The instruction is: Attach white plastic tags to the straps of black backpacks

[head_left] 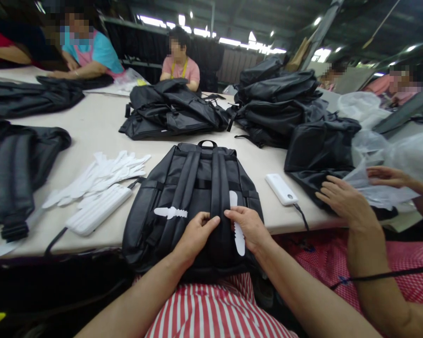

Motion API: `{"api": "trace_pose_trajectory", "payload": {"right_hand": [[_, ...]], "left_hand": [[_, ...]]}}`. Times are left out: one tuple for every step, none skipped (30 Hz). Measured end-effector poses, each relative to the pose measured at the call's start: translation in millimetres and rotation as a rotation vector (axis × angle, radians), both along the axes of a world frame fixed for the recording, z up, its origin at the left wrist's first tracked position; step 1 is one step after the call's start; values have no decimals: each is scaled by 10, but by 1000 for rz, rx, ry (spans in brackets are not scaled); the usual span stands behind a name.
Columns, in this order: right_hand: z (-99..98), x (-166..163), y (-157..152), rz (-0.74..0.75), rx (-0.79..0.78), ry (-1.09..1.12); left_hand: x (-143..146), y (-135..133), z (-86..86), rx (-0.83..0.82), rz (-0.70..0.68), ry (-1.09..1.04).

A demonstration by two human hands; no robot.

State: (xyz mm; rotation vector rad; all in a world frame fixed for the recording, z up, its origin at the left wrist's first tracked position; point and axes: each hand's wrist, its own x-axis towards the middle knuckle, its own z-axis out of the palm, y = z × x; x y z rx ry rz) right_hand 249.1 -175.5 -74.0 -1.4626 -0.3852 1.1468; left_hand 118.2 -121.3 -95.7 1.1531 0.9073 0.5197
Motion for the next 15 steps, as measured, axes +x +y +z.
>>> {"api": "trace_pose_trajectory", "payload": {"right_hand": [[-2, 0, -2, 12, 18, 24], [-5, 0, -4, 23, 35, 46], [-8, 2, -8, 29, 48, 62], [-11, 6, -13, 31, 56, 69], [-14, 11, -20, 34, 58, 67], [-18, 16, -29, 37, 54, 59], [-22, 22, -40, 41, 46, 49], [-27, 27, -52, 46, 37, 39], [-33, 30, -63, 50, 28, 27], [-40, 31, -73, 51, 19, 14], [-47, 29, -81, 48, 11, 2], [-54, 27, -87, 41, 7, -10], [-61, 25, -90, 31, 5, -22], [-66, 22, -90, 20, 6, -30], [-72, 21, -88, 12, 8, -34]], "left_hand": [[6, -10, 20, -67, -23, -64], [12, -21, 37, -142, -53, -128], [18, -31, 47, -223, -85, -182], [24, -41, 50, -307, -115, -222], [27, -50, 44, -384, -138, -250], [28, -59, 31, -445, -150, -265], [27, -66, 12, -485, -154, -271], [23, -73, -9, -503, -155, -273], [17, -78, -30, -501, -157, -266], [11, -82, -47, -486, -159, -250], [5, -84, -59, -467, -164, -230], [0, -85, -66, -455, -169, -214], [-3, -84, -67, -452, -173, -206], [-4, -84, -65, -458, -177, -206], [-3, -82, -63, -466, -177, -212]]}}
